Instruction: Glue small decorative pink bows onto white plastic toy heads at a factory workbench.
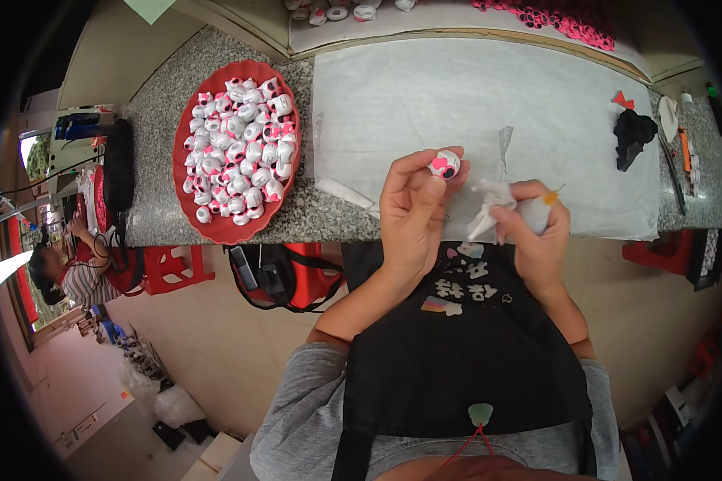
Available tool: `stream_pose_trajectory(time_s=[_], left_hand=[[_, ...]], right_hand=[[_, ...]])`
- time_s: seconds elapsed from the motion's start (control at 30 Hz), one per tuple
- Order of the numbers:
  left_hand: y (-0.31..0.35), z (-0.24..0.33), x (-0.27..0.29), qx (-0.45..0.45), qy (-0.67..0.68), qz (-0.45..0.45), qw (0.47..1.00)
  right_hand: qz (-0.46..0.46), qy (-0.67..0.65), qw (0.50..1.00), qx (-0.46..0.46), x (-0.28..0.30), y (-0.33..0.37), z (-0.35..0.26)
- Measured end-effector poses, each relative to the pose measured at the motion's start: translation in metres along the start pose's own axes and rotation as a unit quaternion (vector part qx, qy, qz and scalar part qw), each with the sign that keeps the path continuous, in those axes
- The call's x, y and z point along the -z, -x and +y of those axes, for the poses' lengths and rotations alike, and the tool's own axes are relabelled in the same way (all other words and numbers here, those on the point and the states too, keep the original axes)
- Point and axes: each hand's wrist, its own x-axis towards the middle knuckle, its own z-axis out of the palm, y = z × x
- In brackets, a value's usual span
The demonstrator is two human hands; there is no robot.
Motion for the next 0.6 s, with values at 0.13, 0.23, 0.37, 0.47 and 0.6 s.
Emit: stream_pose_trajectory(time_s=[0.13, 0.23, 0.37, 0.47, 0.6], left_hand=[[-0.002, 0.009, 0.006, 0.027, 0.037, 0.009, 0.999], [-0.007, 0.024, 0.008, 0.007, 0.0, -0.003, 1.0], [-0.022, 0.069, 0.027, -0.192, -0.195, 0.025, 0.961], [-0.03, 0.114, 0.05, -0.304, -0.539, 0.117, 0.777], [-0.057, 0.119, 0.031, -0.35, -0.764, 0.07, 0.538]], right_hand=[[0.122, 0.169, 0.968, 0.142, 0.041, -0.018, -0.01], [0.109, 0.459, 0.825, 0.311, 0.073, -0.033, -0.026], [0.147, 0.312, 0.931, 0.12, 0.076, -0.026, -0.03], [0.08, 0.225, 0.963, 0.123, 0.076, -0.025, -0.017], [0.033, 0.156, 0.975, 0.154, 0.052, -0.035, -0.005]])
